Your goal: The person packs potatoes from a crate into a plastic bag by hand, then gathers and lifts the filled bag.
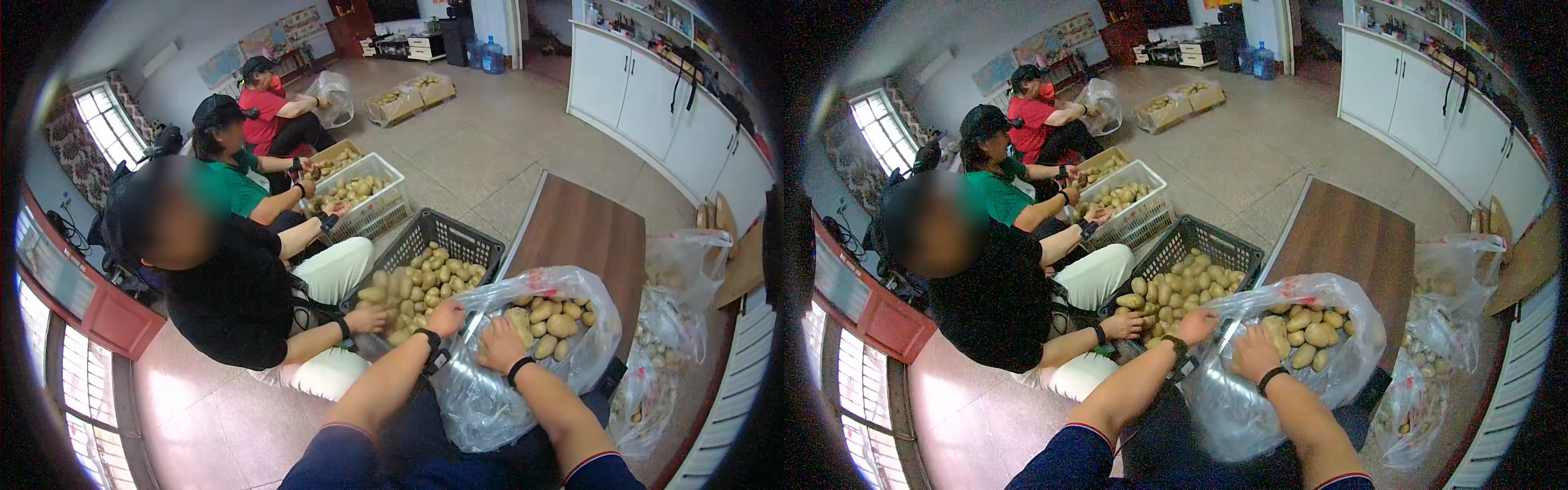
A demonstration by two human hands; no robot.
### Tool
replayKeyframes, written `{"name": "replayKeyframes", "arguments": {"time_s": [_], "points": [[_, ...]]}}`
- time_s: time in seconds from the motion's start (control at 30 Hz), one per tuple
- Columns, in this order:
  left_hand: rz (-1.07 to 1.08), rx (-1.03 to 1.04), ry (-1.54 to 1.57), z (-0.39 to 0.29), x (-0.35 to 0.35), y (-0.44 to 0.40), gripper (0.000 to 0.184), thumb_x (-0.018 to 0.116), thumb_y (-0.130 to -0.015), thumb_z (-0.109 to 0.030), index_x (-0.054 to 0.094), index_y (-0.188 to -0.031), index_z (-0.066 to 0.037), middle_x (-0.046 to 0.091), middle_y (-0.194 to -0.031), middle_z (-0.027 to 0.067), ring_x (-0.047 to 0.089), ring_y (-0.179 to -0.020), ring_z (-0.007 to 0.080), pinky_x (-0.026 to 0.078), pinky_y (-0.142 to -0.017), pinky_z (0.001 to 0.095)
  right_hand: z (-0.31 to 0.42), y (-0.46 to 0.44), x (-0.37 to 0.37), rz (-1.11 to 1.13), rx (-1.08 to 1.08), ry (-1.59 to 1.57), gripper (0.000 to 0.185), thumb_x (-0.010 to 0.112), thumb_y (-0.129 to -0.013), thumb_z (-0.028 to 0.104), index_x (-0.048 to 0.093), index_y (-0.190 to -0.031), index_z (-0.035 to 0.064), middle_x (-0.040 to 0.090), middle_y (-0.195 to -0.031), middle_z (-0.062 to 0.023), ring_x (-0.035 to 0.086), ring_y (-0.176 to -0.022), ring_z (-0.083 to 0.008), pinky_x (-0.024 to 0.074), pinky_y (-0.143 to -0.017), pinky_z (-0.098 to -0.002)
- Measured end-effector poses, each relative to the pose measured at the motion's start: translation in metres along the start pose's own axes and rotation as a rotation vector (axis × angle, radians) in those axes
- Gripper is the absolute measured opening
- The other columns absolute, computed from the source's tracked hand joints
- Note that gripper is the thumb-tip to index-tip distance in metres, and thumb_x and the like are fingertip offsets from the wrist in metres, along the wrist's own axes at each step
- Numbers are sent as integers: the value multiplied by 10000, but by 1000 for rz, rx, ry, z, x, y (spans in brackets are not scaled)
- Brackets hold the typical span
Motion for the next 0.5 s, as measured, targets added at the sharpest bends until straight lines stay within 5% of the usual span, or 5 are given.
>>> {"name": "replayKeyframes", "arguments": {"time_s": [0.2,0.5], "points": [[12,-9,10,-3,-4,5,270,591,-802,-236,691,-973,-53,684,-944,168,651,-902,314,503,-807,381,3,22,-13,30,-22,55,539,731,-647,412,640,-1025,39,493,-1246,-203,391,-1268,-321,219,-1128,-453],[-44,10,109,-3,-30,22,308,612,-847,-284,669,-1003,-25,674,-846,146,645,-781,250,497,-726,362,4,57,-5,-94,42,-6,536,757,-669,274,591,-1110,18,435,-1357,-171,395,-1283,-321,269,-1103,-457]]}}
Point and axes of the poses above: each hand's wrist, its own y-axis away from the middle knuckle, its own x-axis out of the palm, z = x × y, the point moved 4 cm from there along -y, towards the middle knuckle
